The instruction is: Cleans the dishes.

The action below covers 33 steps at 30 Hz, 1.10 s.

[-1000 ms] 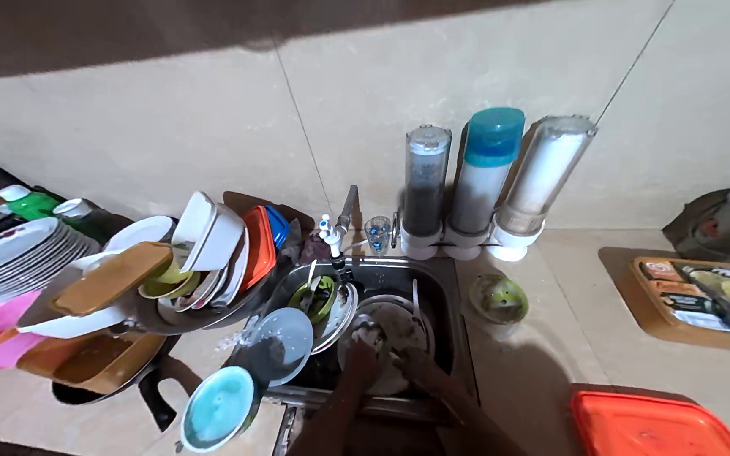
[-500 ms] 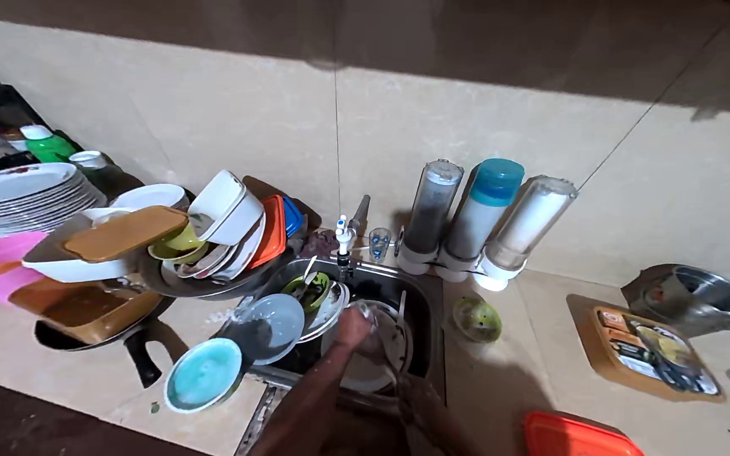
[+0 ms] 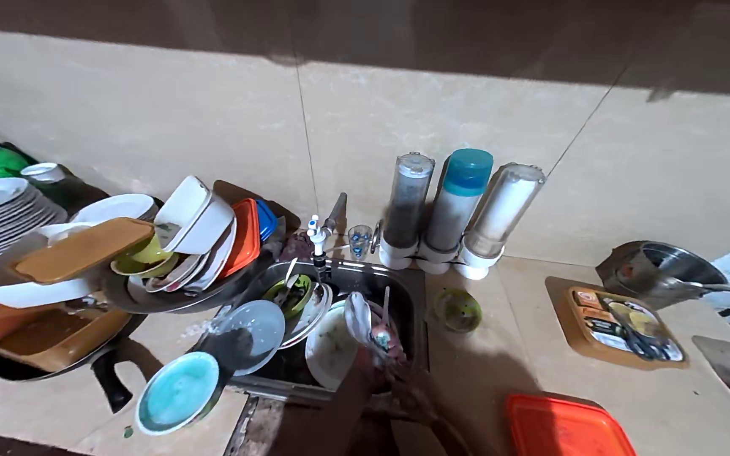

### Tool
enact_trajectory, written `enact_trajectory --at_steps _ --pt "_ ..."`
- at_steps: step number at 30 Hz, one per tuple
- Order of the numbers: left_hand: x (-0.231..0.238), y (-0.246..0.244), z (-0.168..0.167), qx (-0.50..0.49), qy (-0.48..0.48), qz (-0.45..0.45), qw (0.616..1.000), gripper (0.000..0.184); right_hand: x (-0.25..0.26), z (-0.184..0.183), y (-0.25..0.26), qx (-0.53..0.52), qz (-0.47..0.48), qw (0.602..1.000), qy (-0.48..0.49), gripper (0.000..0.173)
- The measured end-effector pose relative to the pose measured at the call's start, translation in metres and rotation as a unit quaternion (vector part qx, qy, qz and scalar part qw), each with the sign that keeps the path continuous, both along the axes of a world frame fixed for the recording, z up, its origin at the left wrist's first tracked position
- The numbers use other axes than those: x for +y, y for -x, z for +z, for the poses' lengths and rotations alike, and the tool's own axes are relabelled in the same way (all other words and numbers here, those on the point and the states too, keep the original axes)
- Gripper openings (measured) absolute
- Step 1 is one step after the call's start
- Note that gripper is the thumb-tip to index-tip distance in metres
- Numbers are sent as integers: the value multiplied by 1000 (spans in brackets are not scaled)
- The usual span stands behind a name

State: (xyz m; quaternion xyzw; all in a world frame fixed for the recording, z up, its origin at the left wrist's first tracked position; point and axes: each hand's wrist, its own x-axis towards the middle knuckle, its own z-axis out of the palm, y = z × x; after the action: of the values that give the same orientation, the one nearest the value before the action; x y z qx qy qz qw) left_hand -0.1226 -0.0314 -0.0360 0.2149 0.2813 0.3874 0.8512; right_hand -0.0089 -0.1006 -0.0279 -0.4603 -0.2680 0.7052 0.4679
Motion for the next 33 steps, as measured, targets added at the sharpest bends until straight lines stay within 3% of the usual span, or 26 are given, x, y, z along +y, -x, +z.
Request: enact_trajectory --at_steps 3,7,8,10,11,12,15,17,20,22,23,26,28,30,32,33 --pt "15 -6 21 -49 -12 114 992 58 5 8 -17 -238 -25 971 -15 28" --pt "62 25 33 -36 -28 141 989 59 -21 29 -62 -442 -24 897 5 39" --pt "70 34 37 -6 -14 147 989 57 -32 38 -75 -488 -54 871 -12 37" --pt "72 50 31 173 -73 175 966 35 -51 48 -102 -581 -133 800 -69 37" --pt "67 59 23 297 -141 167 930 20 -52 54 -115 -626 -152 762 -65 33" --pt "63 69 14 413 -200 134 878 18 -50 60 -126 -659 -149 736 -44 31" --pt "55 88 -1 658 -266 -28 704 38 -37 64 -154 -704 -89 703 42 31" --pt "50 93 4 751 -266 -90 598 44 -30 61 -163 -711 -91 696 44 29" --pt "52 116 -7 823 -311 17 475 45 -29 51 -156 -744 -190 636 -77 38" --pt "66 138 -7 860 -280 16 425 44 -23 42 -142 -763 -277 543 -213 40" --pt "73 147 -5 874 -246 -20 418 39 -21 40 -131 -759 -286 525 -259 38" --pt "74 152 16 880 -204 -130 408 35 -19 33 -82 -701 -223 606 -302 32" --pt "56 134 42 863 -252 -162 406 34 -15 19 -54 -657 -170 671 -299 28" --pt "33 110 68 830 -319 -198 412 34 -9 1 -33 -631 -135 709 -285 27" --pt "19 90 83 768 -356 -252 469 40 -5 -16 -20 -598 -108 752 -255 27" --pt "18 83 81 728 -364 -257 520 42 -3 -23 -17 -582 -90 775 -231 29"
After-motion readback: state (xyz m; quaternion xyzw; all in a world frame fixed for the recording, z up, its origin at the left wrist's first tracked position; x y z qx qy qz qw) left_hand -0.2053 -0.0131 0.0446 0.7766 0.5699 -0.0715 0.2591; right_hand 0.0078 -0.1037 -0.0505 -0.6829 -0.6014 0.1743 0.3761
